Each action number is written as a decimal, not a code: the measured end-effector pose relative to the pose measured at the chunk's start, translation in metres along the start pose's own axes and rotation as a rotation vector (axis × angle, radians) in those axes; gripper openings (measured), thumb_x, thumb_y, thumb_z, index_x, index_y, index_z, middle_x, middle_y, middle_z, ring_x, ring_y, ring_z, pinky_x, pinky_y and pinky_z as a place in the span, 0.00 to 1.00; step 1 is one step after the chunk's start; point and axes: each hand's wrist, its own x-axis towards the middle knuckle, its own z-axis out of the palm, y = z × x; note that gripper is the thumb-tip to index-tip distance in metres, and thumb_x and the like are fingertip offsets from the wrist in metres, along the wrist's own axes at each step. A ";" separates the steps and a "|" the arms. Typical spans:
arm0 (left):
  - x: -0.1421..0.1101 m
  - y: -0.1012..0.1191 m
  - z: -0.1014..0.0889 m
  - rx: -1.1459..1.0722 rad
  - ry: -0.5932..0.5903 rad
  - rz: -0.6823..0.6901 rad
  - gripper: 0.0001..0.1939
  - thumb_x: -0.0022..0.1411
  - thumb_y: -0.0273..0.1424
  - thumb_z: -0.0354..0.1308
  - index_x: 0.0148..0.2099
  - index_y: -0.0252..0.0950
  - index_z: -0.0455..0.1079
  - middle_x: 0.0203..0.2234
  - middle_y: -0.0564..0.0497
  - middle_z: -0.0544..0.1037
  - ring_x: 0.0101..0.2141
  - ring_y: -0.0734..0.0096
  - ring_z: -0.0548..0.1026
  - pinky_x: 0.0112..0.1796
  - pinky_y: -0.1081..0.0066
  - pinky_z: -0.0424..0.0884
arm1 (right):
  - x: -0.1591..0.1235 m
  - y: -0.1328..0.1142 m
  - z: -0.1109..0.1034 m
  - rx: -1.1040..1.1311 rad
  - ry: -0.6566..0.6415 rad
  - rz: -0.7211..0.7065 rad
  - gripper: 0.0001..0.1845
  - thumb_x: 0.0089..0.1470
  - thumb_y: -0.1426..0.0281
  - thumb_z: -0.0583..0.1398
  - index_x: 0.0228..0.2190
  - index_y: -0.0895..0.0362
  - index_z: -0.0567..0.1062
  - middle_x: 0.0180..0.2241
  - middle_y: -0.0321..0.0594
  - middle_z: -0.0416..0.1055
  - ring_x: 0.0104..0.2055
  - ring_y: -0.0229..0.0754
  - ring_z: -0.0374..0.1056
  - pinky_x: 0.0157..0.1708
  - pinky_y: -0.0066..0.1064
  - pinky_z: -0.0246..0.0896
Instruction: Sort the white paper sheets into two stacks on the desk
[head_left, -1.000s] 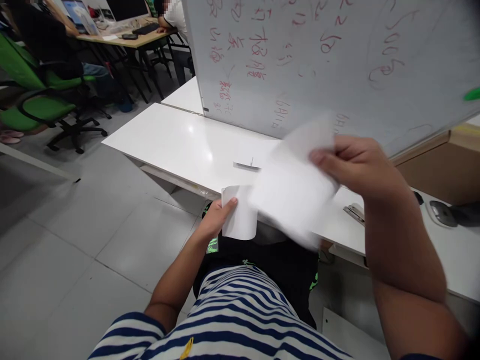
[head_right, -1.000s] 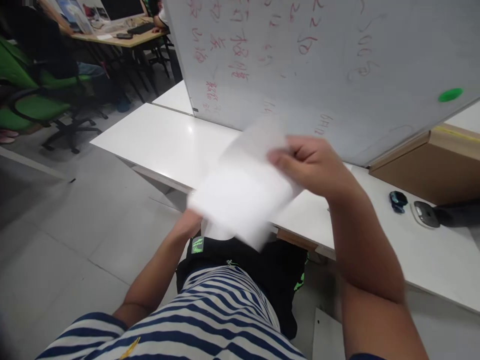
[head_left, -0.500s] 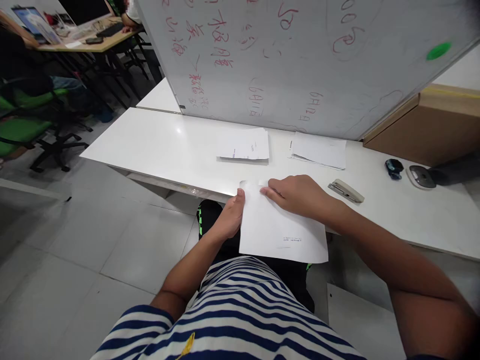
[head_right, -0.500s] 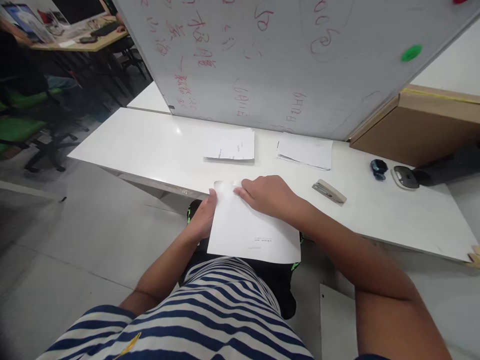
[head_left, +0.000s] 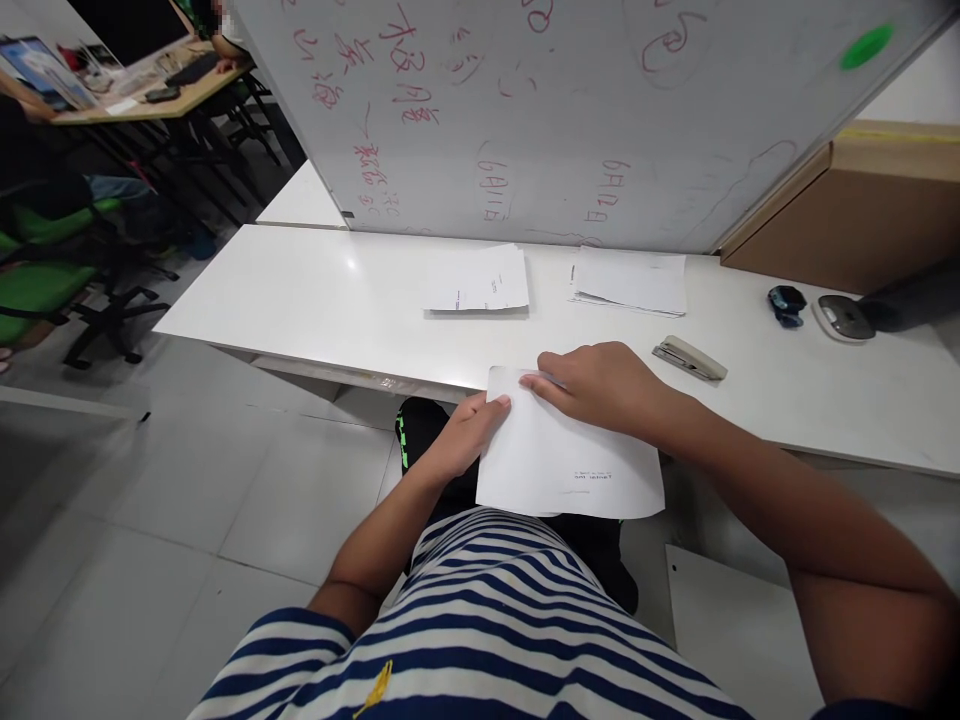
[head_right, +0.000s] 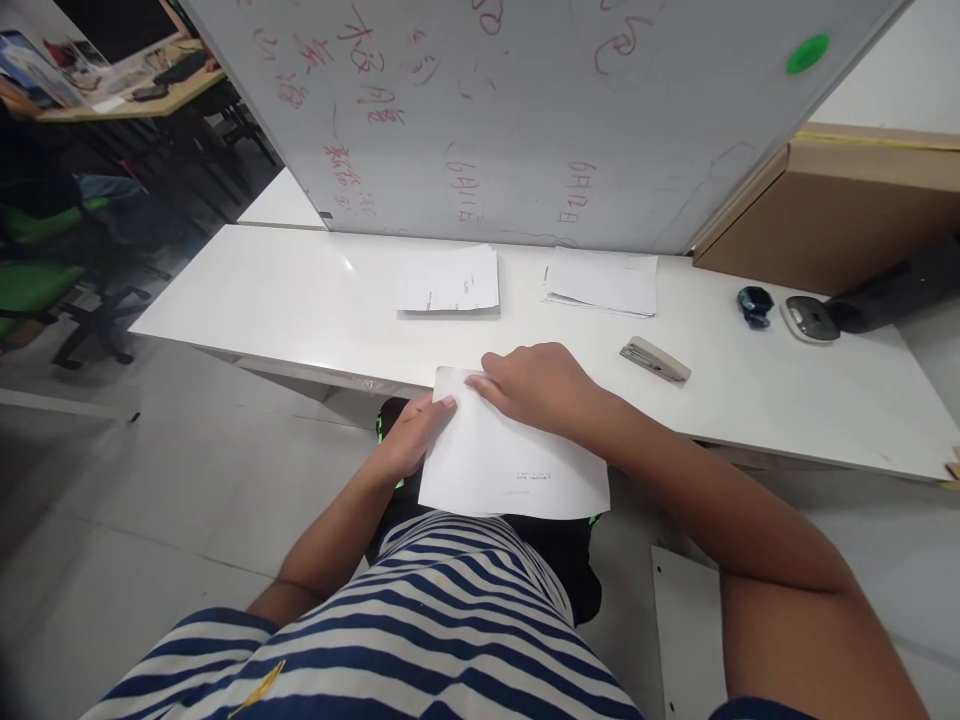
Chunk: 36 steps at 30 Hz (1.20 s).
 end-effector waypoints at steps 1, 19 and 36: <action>0.000 -0.001 0.000 -0.016 -0.012 0.004 0.25 0.56 0.48 0.60 0.44 0.31 0.73 0.32 0.46 0.78 0.33 0.65 0.75 0.34 0.70 0.67 | -0.001 0.000 0.000 0.004 -0.001 0.004 0.24 0.65 0.56 0.44 0.33 0.57 0.72 0.23 0.42 0.71 0.24 0.41 0.64 0.24 0.30 0.39; -0.002 -0.007 -0.009 0.825 0.070 0.496 0.20 0.69 0.40 0.41 0.36 0.34 0.69 0.26 0.48 0.75 0.27 0.69 0.72 0.29 0.71 0.65 | 0.000 0.007 0.022 0.174 0.381 -0.164 0.21 0.62 0.57 0.52 0.46 0.58 0.73 0.44 0.49 0.75 0.44 0.52 0.70 0.40 0.39 0.58; 0.097 -0.011 -0.038 0.545 0.658 0.678 0.25 0.68 0.50 0.42 0.40 0.36 0.68 0.26 0.49 0.71 0.32 0.65 0.72 0.37 0.68 0.66 | 0.009 0.063 0.009 0.132 0.181 0.107 0.09 0.55 0.67 0.56 0.33 0.56 0.76 0.29 0.41 0.75 0.33 0.45 0.68 0.33 0.33 0.54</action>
